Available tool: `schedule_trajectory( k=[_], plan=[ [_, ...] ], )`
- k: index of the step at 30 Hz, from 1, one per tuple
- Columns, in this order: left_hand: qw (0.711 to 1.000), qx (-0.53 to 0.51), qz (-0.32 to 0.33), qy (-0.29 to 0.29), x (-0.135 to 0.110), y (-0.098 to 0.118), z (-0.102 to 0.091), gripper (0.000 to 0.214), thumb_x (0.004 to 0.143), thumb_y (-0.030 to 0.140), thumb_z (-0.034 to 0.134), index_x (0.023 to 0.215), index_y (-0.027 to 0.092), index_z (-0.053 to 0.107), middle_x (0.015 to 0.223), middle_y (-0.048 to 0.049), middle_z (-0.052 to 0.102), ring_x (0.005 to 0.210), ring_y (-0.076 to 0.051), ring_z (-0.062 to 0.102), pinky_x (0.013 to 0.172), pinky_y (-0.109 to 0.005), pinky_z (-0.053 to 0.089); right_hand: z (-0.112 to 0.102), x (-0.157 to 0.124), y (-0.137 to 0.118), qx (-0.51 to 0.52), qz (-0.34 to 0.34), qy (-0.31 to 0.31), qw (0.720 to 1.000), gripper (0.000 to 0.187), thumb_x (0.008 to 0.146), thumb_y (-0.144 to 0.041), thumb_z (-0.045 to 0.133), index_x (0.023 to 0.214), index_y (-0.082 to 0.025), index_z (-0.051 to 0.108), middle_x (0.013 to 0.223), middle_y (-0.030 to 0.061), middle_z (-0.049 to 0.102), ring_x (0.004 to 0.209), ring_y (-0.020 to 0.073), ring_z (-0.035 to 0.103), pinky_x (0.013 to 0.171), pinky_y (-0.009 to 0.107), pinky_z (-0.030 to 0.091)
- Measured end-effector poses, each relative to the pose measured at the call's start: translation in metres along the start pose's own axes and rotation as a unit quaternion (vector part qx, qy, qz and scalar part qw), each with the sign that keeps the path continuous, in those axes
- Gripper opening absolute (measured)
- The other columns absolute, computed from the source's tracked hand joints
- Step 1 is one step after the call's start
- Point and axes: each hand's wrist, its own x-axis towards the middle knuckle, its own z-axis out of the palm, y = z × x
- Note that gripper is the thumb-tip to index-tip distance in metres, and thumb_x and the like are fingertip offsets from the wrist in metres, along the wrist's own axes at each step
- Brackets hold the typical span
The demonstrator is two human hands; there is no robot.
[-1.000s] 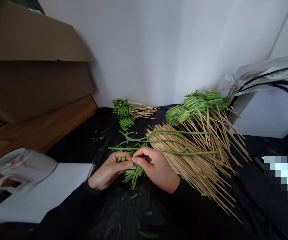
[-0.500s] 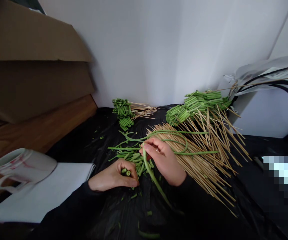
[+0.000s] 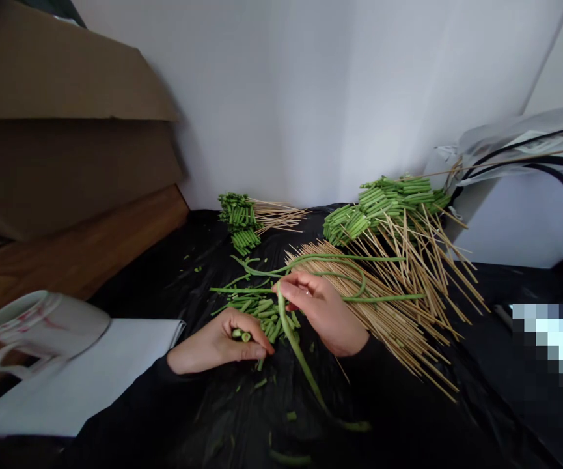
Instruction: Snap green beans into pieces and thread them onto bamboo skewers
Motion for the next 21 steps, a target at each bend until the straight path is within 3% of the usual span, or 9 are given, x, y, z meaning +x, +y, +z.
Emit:
schedule_trajectory(
  k=[4, 6, 9, 13, 15, 17, 19, 21],
  plan=[
    [0.987, -0.027, 0.021, 0.154, 0.005, -0.005, 0.002, 0.020, 0.069, 0.030, 0.078, 0.082, 0.014, 0.075, 0.074, -0.0039, 0.070, 0.068, -0.015, 0.058, 0.068, -0.026, 0.044, 0.010, -0.004, -0.003, -0.060, 0.003, -0.037, 0.998, 0.017, 0.086, -0.031, 0.059, 0.094, -0.019, 0.068, 0.088, 0.0017, 0.068, 0.079, 0.0140, 0.061, 0.073, 0.028, 0.049],
    [0.983, -0.050, 0.026, 0.174, 0.007, -0.008, 0.004, 0.025, 0.067, 0.028, 0.079, 0.087, 0.015, 0.074, 0.081, -0.0042, 0.070, 0.075, -0.017, 0.059, 0.074, -0.027, 0.045, 0.013, -0.005, -0.003, -0.076, -0.010, -0.063, 0.995, 0.015, 0.087, -0.028, 0.058, 0.094, -0.019, 0.068, 0.095, 0.0027, 0.069, 0.088, 0.0156, 0.062, 0.079, 0.030, 0.049],
    [0.981, -0.089, 0.015, 0.171, 0.009, -0.010, 0.007, 0.020, 0.068, 0.028, 0.079, 0.081, 0.014, 0.073, 0.081, -0.0041, 0.070, 0.079, -0.017, 0.060, 0.078, -0.028, 0.044, 0.017, -0.006, 0.001, -0.095, -0.020, -0.076, 0.992, 0.015, 0.088, -0.026, 0.056, 0.096, -0.020, 0.066, 0.100, 0.0032, 0.068, 0.093, 0.0164, 0.063, 0.082, 0.031, 0.049],
    [0.957, -0.196, -0.013, 0.212, 0.010, -0.012, 0.004, 0.021, 0.071, 0.032, 0.077, 0.077, 0.013, 0.068, 0.073, -0.0015, 0.065, 0.063, -0.012, 0.056, 0.061, -0.022, 0.043, 0.018, -0.008, 0.009, -0.123, -0.008, -0.085, 0.989, 0.037, 0.082, -0.021, 0.062, 0.117, -0.022, 0.051, 0.097, 0.0020, 0.067, 0.077, 0.0141, 0.064, 0.068, 0.028, 0.050],
    [0.942, -0.227, -0.020, 0.246, 0.011, -0.013, 0.001, 0.024, 0.073, 0.034, 0.075, 0.077, 0.013, 0.064, 0.067, 0.0007, 0.060, 0.053, -0.007, 0.047, 0.050, -0.018, 0.034, 0.018, -0.010, 0.013, -0.214, -0.032, -0.075, 0.973, 0.038, 0.079, -0.016, 0.064, 0.114, -0.022, 0.050, 0.085, -0.0010, 0.066, 0.068, 0.0137, 0.062, 0.062, 0.027, 0.047],
    [0.935, -0.233, -0.017, 0.266, 0.012, -0.015, -0.002, 0.026, 0.075, 0.036, 0.074, 0.075, 0.013, 0.061, 0.064, 0.0021, 0.057, 0.047, -0.004, 0.038, 0.044, -0.017, 0.025, 0.019, -0.012, 0.015, -0.358, -0.091, -0.036, 0.929, 0.023, 0.082, -0.014, 0.061, 0.103, -0.021, 0.054, 0.081, -0.0009, 0.065, 0.071, 0.0155, 0.060, 0.065, 0.029, 0.043],
    [0.932, -0.224, -0.011, 0.286, 0.013, -0.016, -0.004, 0.027, 0.075, 0.037, 0.073, 0.079, 0.014, 0.060, 0.062, 0.0037, 0.054, 0.045, -0.003, 0.032, 0.043, -0.018, 0.021, 0.019, -0.014, 0.013, -0.498, -0.151, 0.002, 0.854, 0.010, 0.087, -0.013, 0.055, 0.092, -0.021, 0.058, 0.083, 0.0016, 0.065, 0.076, 0.0183, 0.059, 0.069, 0.033, 0.039],
    [0.923, -0.189, 0.007, 0.336, 0.013, -0.017, -0.007, 0.029, 0.074, 0.037, 0.074, 0.089, 0.015, 0.064, 0.060, 0.0053, 0.050, 0.047, -0.005, 0.032, 0.045, -0.019, 0.024, 0.019, -0.015, 0.011, -0.596, -0.195, 0.020, 0.779, 0.012, 0.089, -0.012, 0.052, 0.086, -0.020, 0.061, 0.081, 0.0035, 0.064, 0.079, 0.0206, 0.057, 0.073, 0.036, 0.036]
  ],
)
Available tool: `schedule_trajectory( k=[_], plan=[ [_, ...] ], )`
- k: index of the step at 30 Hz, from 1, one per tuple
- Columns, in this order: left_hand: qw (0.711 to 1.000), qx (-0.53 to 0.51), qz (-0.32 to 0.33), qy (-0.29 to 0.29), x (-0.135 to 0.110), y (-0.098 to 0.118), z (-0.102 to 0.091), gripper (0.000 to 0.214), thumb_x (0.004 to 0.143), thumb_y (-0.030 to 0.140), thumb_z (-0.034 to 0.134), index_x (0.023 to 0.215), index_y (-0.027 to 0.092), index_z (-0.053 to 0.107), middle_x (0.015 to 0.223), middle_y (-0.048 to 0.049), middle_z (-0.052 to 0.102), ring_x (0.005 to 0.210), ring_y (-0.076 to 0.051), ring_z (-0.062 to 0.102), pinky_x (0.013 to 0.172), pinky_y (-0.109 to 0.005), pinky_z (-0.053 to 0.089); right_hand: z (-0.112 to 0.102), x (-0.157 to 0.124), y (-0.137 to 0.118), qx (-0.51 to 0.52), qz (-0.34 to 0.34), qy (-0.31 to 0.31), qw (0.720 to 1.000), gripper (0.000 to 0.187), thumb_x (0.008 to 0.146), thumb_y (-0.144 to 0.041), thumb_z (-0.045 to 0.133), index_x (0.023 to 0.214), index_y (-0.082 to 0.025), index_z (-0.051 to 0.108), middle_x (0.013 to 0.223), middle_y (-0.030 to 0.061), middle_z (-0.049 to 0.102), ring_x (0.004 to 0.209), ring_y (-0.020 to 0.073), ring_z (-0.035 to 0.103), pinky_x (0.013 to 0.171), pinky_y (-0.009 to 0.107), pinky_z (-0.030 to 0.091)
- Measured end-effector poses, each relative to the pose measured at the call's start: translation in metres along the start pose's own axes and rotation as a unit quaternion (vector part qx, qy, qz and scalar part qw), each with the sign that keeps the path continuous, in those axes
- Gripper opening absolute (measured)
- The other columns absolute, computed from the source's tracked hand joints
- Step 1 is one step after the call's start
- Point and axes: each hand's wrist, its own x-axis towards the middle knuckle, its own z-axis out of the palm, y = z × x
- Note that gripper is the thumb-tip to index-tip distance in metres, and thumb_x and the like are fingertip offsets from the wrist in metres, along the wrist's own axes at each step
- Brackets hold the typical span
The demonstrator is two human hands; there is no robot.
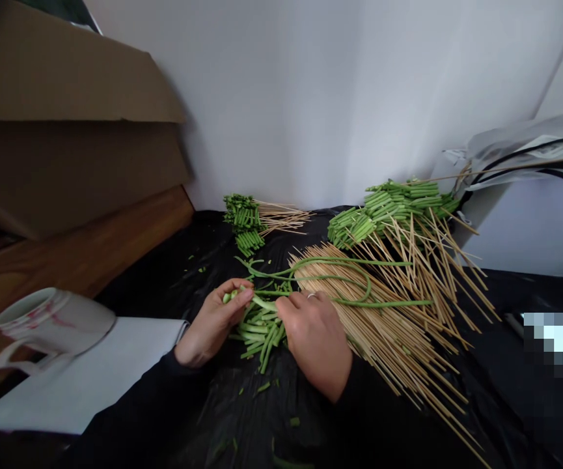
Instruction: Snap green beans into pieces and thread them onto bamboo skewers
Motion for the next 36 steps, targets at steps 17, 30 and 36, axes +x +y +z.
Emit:
schedule_trajectory(
  k=[17, 30, 36],
  plan=[
    [0.841, 0.446, 0.287, -0.103, -0.007, -0.007, -0.010, 0.021, 0.086, 0.018, 0.058, 0.102, 0.023, 0.072, 0.088, -0.0063, 0.063, 0.081, -0.019, 0.059, 0.075, -0.028, 0.044, -0.005, 0.001, 0.001, -0.124, -0.137, 0.068, 0.981, 0.021, 0.093, -0.015, 0.047, 0.103, -0.016, 0.066, 0.085, 0.0069, 0.065, 0.089, 0.0242, 0.052, 0.087, 0.044, 0.033],
    [0.949, 0.228, 0.217, -0.027, -0.008, 0.001, -0.003, 0.012, 0.075, 0.029, 0.074, 0.076, 0.017, 0.073, 0.075, -0.0031, 0.064, 0.072, -0.016, 0.058, 0.070, -0.027, 0.044, -0.002, 0.002, -0.003, 0.103, -0.025, 0.151, 0.983, 0.016, 0.094, -0.023, 0.052, 0.097, -0.020, 0.067, 0.088, 0.0025, 0.070, 0.083, 0.0183, 0.059, 0.084, 0.037, 0.038],
    [0.985, 0.100, 0.143, -0.005, -0.008, -0.004, -0.001, 0.013, 0.070, 0.027, 0.078, 0.074, 0.016, 0.073, 0.074, -0.0022, 0.064, 0.071, -0.014, 0.056, 0.067, -0.024, 0.043, 0.015, -0.001, -0.009, 0.203, 0.025, 0.154, 0.967, 0.003, 0.087, -0.020, 0.063, 0.085, -0.020, 0.066, 0.082, -0.0009, 0.070, 0.078, 0.0163, 0.061, 0.076, 0.032, 0.040]
  ],
)
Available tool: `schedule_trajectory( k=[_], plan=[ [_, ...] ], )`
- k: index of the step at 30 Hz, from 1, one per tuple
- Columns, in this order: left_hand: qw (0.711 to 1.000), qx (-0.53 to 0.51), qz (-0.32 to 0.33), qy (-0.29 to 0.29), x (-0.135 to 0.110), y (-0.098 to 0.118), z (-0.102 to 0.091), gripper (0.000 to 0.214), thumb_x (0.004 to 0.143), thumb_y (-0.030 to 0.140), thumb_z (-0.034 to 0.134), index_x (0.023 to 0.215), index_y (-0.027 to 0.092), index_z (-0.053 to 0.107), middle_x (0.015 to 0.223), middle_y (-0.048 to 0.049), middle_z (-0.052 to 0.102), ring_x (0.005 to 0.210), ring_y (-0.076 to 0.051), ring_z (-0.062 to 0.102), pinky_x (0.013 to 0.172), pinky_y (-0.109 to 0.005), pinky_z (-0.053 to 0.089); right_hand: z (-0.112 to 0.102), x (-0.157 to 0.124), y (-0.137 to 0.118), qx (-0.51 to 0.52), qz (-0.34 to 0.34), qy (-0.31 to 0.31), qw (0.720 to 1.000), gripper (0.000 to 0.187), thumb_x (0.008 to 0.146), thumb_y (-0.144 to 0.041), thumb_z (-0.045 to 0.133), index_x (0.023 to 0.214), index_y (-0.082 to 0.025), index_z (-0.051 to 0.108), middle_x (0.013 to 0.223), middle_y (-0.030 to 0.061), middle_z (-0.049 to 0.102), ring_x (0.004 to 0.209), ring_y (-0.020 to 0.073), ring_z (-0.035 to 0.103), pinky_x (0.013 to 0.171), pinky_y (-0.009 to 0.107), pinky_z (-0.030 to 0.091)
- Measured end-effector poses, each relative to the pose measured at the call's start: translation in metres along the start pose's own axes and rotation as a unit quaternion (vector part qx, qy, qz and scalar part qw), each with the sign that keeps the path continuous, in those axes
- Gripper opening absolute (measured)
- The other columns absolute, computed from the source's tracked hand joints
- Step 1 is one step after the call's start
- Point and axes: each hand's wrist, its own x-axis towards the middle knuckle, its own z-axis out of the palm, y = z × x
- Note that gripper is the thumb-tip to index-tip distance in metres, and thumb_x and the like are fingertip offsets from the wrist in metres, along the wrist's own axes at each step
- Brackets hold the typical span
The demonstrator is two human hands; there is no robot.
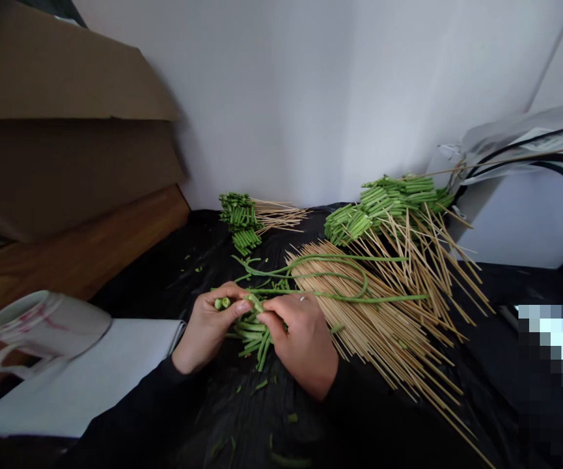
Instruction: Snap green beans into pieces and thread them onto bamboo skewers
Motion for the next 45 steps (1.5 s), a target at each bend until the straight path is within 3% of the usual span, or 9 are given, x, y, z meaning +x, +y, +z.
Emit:
schedule_trajectory(
  k=[7, 14, 22, 27, 30, 33, 36, 39, 45],
  plan=[
    [0.963, -0.229, -0.143, -0.027, -0.001, 0.004, 0.008, 0.018, 0.066, 0.027, 0.082, 0.074, 0.013, 0.072, 0.070, -0.0016, 0.065, 0.062, -0.009, 0.054, 0.059, -0.019, 0.043, 0.003, 0.001, 0.001, 0.010, 0.009, -0.007, 1.000, 0.004, 0.087, -0.021, 0.062, 0.085, -0.021, 0.066, 0.084, -0.0015, 0.070, 0.079, 0.0160, 0.062, 0.077, 0.032, 0.039],
    [0.910, -0.370, -0.184, 0.004, 0.008, 0.001, -0.006, 0.023, 0.069, 0.020, 0.080, 0.085, 0.007, 0.071, 0.047, 0.0101, 0.034, 0.040, 0.000, 0.027, 0.036, -0.011, 0.023, 0.000, 0.003, 0.005, -0.004, 0.016, -0.019, 1.000, 0.006, 0.088, -0.022, 0.061, 0.084, -0.021, 0.066, 0.085, -0.0014, 0.071, 0.079, 0.0172, 0.063, 0.077, 0.033, 0.039],
    [0.806, -0.520, -0.239, 0.153, 0.023, 0.010, -0.018, 0.014, 0.091, 0.017, 0.055, 0.081, 0.012, 0.065, 0.077, -0.0027, 0.061, 0.062, -0.006, 0.058, 0.051, -0.014, 0.047, 0.000, 0.001, 0.007, 0.003, 0.022, -0.017, 1.000, 0.006, 0.088, -0.023, 0.062, 0.085, -0.021, 0.067, 0.085, -0.0006, 0.072, 0.080, 0.0181, 0.064, 0.077, 0.034, 0.041],
    [0.768, -0.564, -0.263, 0.153, 0.027, 0.018, -0.029, 0.028, 0.097, 0.021, 0.041, 0.079, 0.011, 0.059, 0.079, -0.0055, 0.062, 0.073, -0.011, 0.063, 0.063, -0.022, 0.055, 0.000, 0.001, 0.007, -0.006, 0.035, -0.015, 0.999, 0.004, 0.087, -0.023, 0.063, 0.087, -0.021, 0.067, 0.086, -0.0006, 0.072, 0.081, 0.0187, 0.064, 0.078, 0.035, 0.040],
    [0.801, -0.534, -0.256, 0.086, 0.024, 0.018, -0.032, 0.023, 0.094, 0.016, 0.042, 0.080, 0.011, 0.059, 0.063, 0.0008, 0.050, 0.049, -0.005, 0.048, 0.041, -0.013, 0.040, -0.001, 0.002, 0.007, -0.004, 0.035, -0.021, 0.999, 0.004, 0.087, -0.023, 0.063, 0.086, -0.021, 0.067, 0.085, -0.0008, 0.072, 0.081, 0.0184, 0.063, 0.079, 0.035, 0.040],
    [0.890, -0.401, -0.217, 0.024, 0.017, 0.014, -0.024, 0.008, 0.084, 0.017, 0.061, 0.087, 0.010, 0.064, 0.052, 0.0082, 0.035, 0.039, -0.002, 0.027, 0.033, -0.013, 0.017, -0.001, 0.002, 0.006, -0.001, 0.034, -0.029, 0.999, 0.005, 0.088, -0.022, 0.062, 0.086, -0.021, 0.067, 0.086, -0.0008, 0.072, 0.081, 0.0179, 0.063, 0.079, 0.035, 0.040],
    [0.957, -0.218, -0.188, -0.023, 0.009, 0.010, -0.011, 0.028, 0.072, 0.023, 0.077, 0.095, 0.010, 0.068, 0.051, 0.0093, 0.035, 0.041, -0.001, 0.023, 0.037, -0.015, 0.016, -0.001, 0.002, 0.006, -0.001, 0.028, -0.034, 0.999, 0.006, 0.088, -0.022, 0.061, 0.086, -0.021, 0.067, 0.086, -0.0009, 0.071, 0.081, 0.0173, 0.063, 0.078, 0.034, 0.041],
    [0.971, -0.137, -0.184, -0.060, 0.004, 0.006, -0.004, 0.028, 0.070, 0.032, 0.078, 0.086, 0.010, 0.068, 0.052, 0.0069, 0.041, 0.044, -0.002, 0.025, 0.040, -0.018, 0.016, 0.000, 0.002, 0.008, -0.003, 0.023, -0.036, 0.999, 0.006, 0.088, -0.023, 0.061, 0.087, -0.022, 0.067, 0.087, -0.0008, 0.071, 0.081, 0.0173, 0.063, 0.077, 0.034, 0.041],
    [0.970, -0.163, -0.169, -0.065, 0.005, 0.005, -0.008, 0.023, 0.076, 0.032, 0.073, 0.077, 0.012, 0.062, 0.053, 0.0077, 0.035, 0.045, -0.003, 0.022, 0.042, -0.020, 0.014, 0.001, 0.000, 0.011, -0.018, 0.025, -0.058, 0.998, 0.010, 0.089, -0.025, 0.058, 0.093, -0.021, 0.067, 0.091, 0.0013, 0.071, 0.083, 0.0183, 0.063, 0.079, 0.035, 0.043]
  ],
)
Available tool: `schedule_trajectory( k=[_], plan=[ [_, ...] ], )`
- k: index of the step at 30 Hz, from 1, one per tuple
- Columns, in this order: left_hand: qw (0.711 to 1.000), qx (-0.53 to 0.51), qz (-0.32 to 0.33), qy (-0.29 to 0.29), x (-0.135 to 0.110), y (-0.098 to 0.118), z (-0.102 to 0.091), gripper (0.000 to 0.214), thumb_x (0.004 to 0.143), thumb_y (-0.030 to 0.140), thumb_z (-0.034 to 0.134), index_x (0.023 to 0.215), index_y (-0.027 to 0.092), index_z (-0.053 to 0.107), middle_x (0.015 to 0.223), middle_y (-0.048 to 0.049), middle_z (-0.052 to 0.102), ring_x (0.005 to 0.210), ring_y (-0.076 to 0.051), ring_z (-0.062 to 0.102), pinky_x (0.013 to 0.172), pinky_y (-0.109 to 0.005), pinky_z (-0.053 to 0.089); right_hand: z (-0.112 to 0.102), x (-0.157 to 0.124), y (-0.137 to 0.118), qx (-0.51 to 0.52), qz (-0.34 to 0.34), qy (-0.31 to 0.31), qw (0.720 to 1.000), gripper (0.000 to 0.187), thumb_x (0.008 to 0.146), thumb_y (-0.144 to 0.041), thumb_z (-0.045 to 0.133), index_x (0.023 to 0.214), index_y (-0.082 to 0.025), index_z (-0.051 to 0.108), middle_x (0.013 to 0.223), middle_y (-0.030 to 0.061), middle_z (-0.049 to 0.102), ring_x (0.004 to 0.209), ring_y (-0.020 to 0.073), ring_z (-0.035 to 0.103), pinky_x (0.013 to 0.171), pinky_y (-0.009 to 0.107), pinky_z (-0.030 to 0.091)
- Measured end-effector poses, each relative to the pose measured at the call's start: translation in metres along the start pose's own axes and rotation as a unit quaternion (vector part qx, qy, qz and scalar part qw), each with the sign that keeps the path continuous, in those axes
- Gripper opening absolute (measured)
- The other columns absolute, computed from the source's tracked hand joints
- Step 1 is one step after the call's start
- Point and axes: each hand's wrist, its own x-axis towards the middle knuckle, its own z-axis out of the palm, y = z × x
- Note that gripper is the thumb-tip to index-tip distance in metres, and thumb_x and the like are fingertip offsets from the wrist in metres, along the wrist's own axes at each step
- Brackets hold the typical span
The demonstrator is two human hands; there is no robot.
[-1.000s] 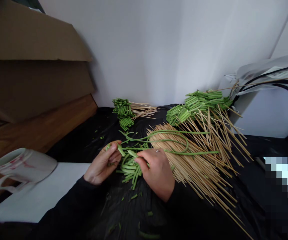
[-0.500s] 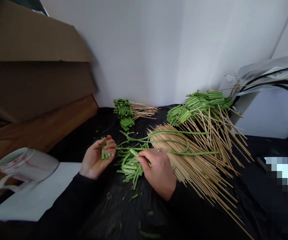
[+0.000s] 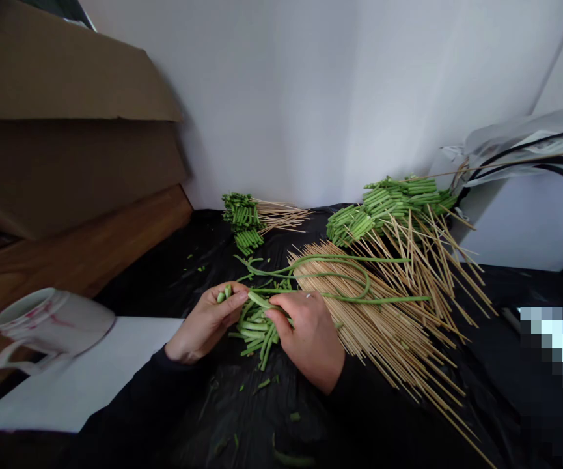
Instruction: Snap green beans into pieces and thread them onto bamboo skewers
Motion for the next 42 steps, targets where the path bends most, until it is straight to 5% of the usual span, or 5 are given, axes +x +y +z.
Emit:
schedule_trajectory(
  k=[10, 19, 25, 36, 42],
  plan=[
    [0.985, -0.084, -0.087, -0.127, -0.007, 0.004, 0.002, 0.024, 0.080, 0.035, 0.069, 0.074, 0.015, 0.056, 0.051, 0.0095, 0.025, 0.044, -0.004, 0.013, 0.041, -0.018, 0.009, 0.000, 0.000, -0.001, 0.012, -0.057, -0.001, 0.998, 0.013, 0.090, -0.024, 0.057, 0.092, -0.021, 0.069, 0.082, 0.0017, 0.070, 0.079, 0.0169, 0.062, 0.071, 0.030, 0.045],
    [0.986, 0.119, -0.047, -0.110, -0.007, 0.002, 0.010, 0.026, 0.077, 0.037, 0.071, 0.073, 0.013, 0.061, 0.056, 0.0056, 0.040, 0.047, -0.005, 0.026, 0.043, -0.021, 0.018, -0.015, 0.006, -0.006, 0.058, -0.042, 0.077, 0.994, 0.018, 0.092, -0.023, 0.052, 0.102, -0.023, 0.068, 0.095, 0.0036, 0.071, 0.089, 0.0184, 0.064, 0.079, 0.034, 0.050],
    [0.957, 0.219, -0.029, -0.190, -0.011, 0.001, 0.013, 0.020, 0.068, 0.027, 0.078, 0.080, 0.015, 0.068, 0.058, 0.0048, 0.047, 0.052, -0.008, 0.037, 0.050, -0.021, 0.028, -0.025, 0.011, -0.002, 0.016, -0.050, 0.080, 0.995, 0.029, 0.096, -0.022, 0.042, 0.118, -0.021, 0.062, 0.101, 0.0070, 0.068, 0.096, 0.0203, 0.062, 0.083, 0.037, 0.049],
    [0.999, 0.029, 0.017, 0.024, -0.004, 0.000, 0.008, 0.028, 0.069, 0.034, 0.079, 0.086, 0.014, 0.071, 0.067, -0.0003, 0.060, 0.053, -0.007, 0.046, 0.051, -0.019, 0.033, -0.015, 0.005, -0.005, -0.011, -0.013, -0.066, 0.998, 0.013, 0.093, -0.022, 0.050, 0.103, -0.022, 0.058, 0.090, 0.0009, 0.068, 0.082, 0.0175, 0.062, 0.075, 0.031, 0.045],
    [0.995, 0.042, 0.037, 0.087, 0.001, 0.001, 0.002, 0.025, 0.070, 0.035, 0.078, 0.079, 0.013, 0.069, 0.052, 0.0071, 0.040, 0.043, -0.004, 0.025, 0.041, -0.019, 0.017, -0.017, 0.006, -0.001, -0.081, -0.033, -0.026, 0.996, 0.010, 0.093, -0.021, 0.051, 0.095, -0.020, 0.061, 0.091, 0.0034, 0.066, 0.087, 0.0194, 0.058, 0.076, 0.032, 0.042]
  ],
)
